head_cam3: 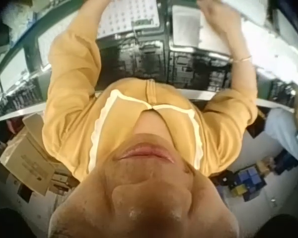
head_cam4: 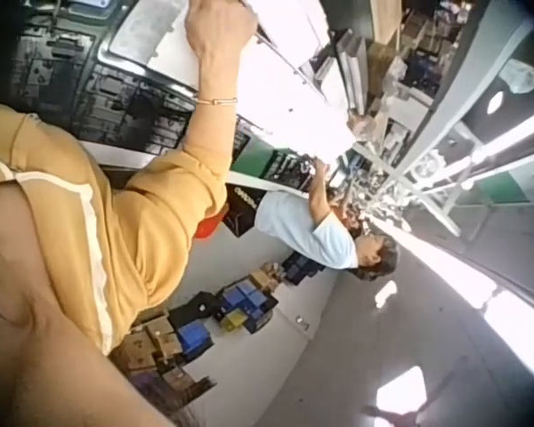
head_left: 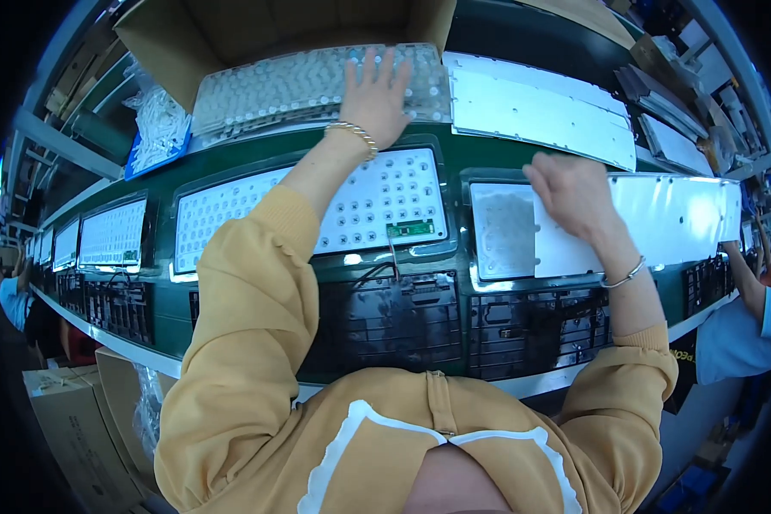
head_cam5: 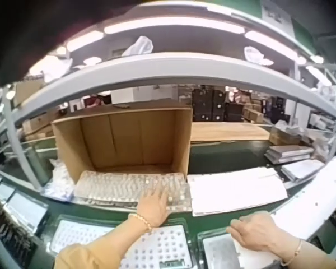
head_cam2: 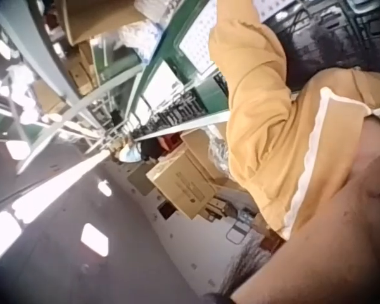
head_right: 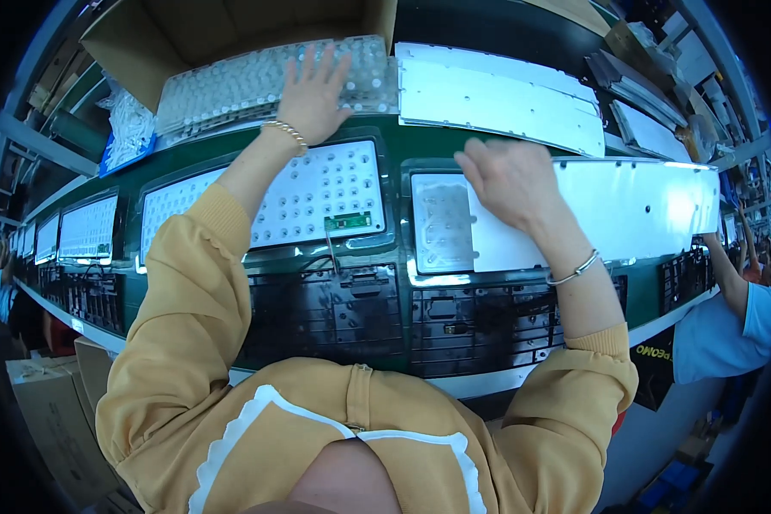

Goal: Assembling electronic components and applying stickers on an assembly line.

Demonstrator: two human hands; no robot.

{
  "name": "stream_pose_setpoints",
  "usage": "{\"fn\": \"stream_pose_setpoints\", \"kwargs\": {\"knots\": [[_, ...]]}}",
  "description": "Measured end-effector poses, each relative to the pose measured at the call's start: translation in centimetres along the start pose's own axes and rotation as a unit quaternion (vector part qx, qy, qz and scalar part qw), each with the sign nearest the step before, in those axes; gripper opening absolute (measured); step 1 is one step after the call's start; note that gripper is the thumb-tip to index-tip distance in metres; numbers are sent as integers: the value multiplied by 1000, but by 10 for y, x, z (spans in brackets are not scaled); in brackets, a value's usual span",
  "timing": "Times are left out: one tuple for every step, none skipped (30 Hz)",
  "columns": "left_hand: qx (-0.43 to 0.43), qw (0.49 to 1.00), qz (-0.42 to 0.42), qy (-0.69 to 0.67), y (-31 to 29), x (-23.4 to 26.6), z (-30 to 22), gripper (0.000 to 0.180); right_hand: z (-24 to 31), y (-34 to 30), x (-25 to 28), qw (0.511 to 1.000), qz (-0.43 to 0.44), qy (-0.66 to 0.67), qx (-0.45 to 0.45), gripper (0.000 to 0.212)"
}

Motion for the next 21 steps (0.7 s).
{"fn": "stream_pose_setpoints", "kwargs": {"knots": [[38, 999, 28, 4, -4, -2, 14, 65, 2, -5, -14, 999, 40, -7, -11, 26], [41, 999, 27, 5, -8, -3, 22, 65, 3, -6, -27, 999, 38, -7, -8, 26], [28, 998, 54, -28, -12, -5, 30, 64, 4, -5, -40, 999, 23, 19, -16, 27], [15, 995, 82, -61, -16, -8, 36, 64, 4, -2, -53, 999, 11, 46, -24, 27], [5, 990, 107, -95, -22, -10, 44, 63, 6, 5, -59, 997, -4, 72, -29, 28], [-4, 983, 131, -129, -29, -11, 51, 62, 8, 14, -62, 994, -18, 99, -33, 29], [2, 983, 135, -126, -31, -11, 55, 62, 13, 36, -60, 989, 20, 121, -86, 26], [11, 983, 139, -122, -33, -11, 57, 61, 20, 62, -57, 979, 58, 143, -137, 26], [22, 983, 140, -119, -35, -12, 56, 61, 26, 82, -61, 980, 56, 147, -126, 26], [5, 984, 130, -123, -38, -11, 55, 61, 31, 101, -65, 957, 42, 203, -204, 26], [-12, 984, 122, -127, -41, -11, 56, 60, 38, 118, -70, 924, 30, 260, -279, 31], [-45, 984, 18, -172, -45, -17, 60, 48, 42, 134, -79, 902, 42, 289, -317, 37], [-83, 970, -87, -212, -51, -21, 71, 38, 40, 144, -87, 878, 55, 316, -356, 44], [-70, 973, -86, -203, -58, -13, 87, 38, 39, 149, -94, 880, 55, 325, -343, 44], [-41, 981, -101, -160, -64, -4, 104, 24, 35, 151, -102, 869, 59, 329, -364, 46], [-12, 986, -116, -116, -71, 3, 122, 11, 35, 155, -107, 859, 64, 332, -383, 47], [-12, 957, -266, -114, -88, 0, 153, 6, 41, 157, -104, 878, 47, 293, -376, 47], [49, 966, -239, -82, -105, 5, 183, 6, 45, 158, -100, 893, 29, 251, -372, 48], [94, 973, -208, -35, -124, 2, 218, 7, 52, 160, -97, 896, 30, 256, -363, 48], [136, 975, -175, 9, -144, 1, 253, 8, 57, 162, -93, 900, 18, 244, -361, 42], [200, 971, -127, 35, -162, -2, 283, 10, 60, 164, -89, 903, 6, 230, -364, 36]]}}
Point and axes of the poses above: each hand's wrist, its own y-axis towards the middle knuckle, its own x-axis out of the back of the hand, z = x × y, the point moved 2 cm from there along y, towards the middle knuckle, and after that the axes turned 5 degrees about -y, right-handed, at the moved point
